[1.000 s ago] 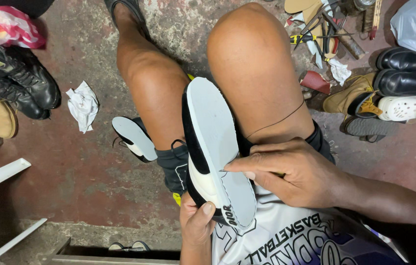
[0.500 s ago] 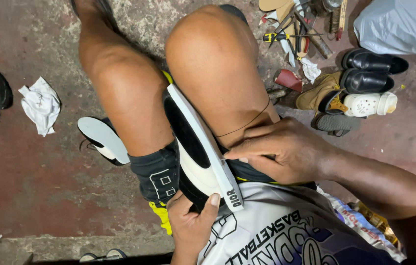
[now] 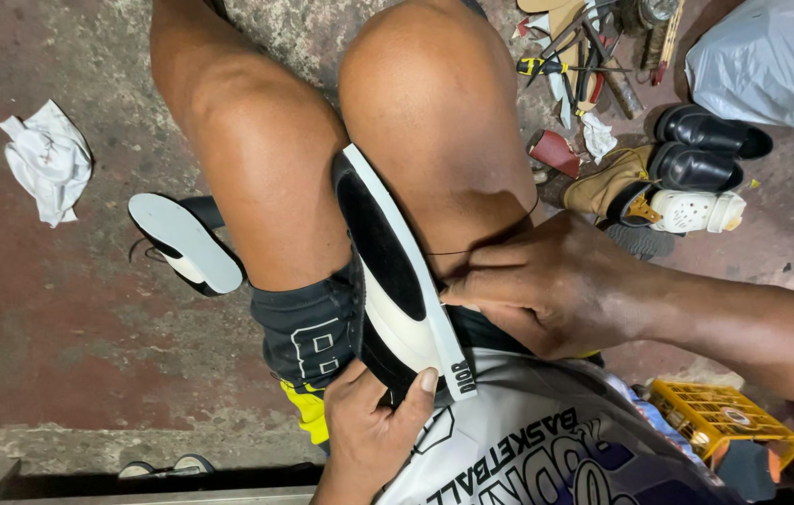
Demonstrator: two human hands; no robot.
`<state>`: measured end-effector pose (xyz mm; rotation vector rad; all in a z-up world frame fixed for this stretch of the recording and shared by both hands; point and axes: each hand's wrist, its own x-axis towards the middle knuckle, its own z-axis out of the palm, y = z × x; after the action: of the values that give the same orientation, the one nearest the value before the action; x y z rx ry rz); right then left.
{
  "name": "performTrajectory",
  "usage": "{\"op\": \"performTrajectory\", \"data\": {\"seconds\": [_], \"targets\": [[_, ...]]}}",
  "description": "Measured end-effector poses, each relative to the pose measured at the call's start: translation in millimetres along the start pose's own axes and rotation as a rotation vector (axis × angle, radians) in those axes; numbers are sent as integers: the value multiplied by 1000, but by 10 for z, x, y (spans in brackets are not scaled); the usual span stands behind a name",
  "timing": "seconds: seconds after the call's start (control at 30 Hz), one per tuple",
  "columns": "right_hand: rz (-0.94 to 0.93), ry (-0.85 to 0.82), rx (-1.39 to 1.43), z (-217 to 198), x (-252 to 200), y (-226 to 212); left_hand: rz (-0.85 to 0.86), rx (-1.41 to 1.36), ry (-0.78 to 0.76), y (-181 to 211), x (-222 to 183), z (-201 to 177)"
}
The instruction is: The person is repairing a shoe by hand, using a needle and thread to stitch a sole onto the upper part of the shoe.
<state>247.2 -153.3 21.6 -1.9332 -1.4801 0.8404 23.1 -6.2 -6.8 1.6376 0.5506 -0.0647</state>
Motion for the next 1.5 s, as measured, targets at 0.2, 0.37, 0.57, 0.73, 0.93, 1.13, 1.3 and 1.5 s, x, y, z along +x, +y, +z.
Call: {"op": "performTrajectory", "data": {"seconds": [0.2, 0.37, 0.57, 0.73, 0.93, 1.13, 1.3, 1.5], "targets": [[-57, 27, 10, 34, 27, 30, -12, 39, -31, 68, 78, -36], [4, 3, -17, 74, 118, -20, 17, 57, -41, 99, 130, -64], [80, 11, 182, 86, 98, 78, 70, -65, -8, 37, 45, -55], [200, 93, 497, 97, -116, 303, 38, -221, 341, -105, -327, -115], [253, 264, 920, 171, -446, 552, -159, 47, 536, -163, -376, -500], [315, 305, 1067, 255, -569, 614, 70, -104, 176, 38, -157, -236], [332, 293, 1000, 218, -526, 583, -51, -282, 225, -41, -233, -138], [319, 254, 977, 199, -486, 529, -3, -147, 261, -112, -284, -364]]}}
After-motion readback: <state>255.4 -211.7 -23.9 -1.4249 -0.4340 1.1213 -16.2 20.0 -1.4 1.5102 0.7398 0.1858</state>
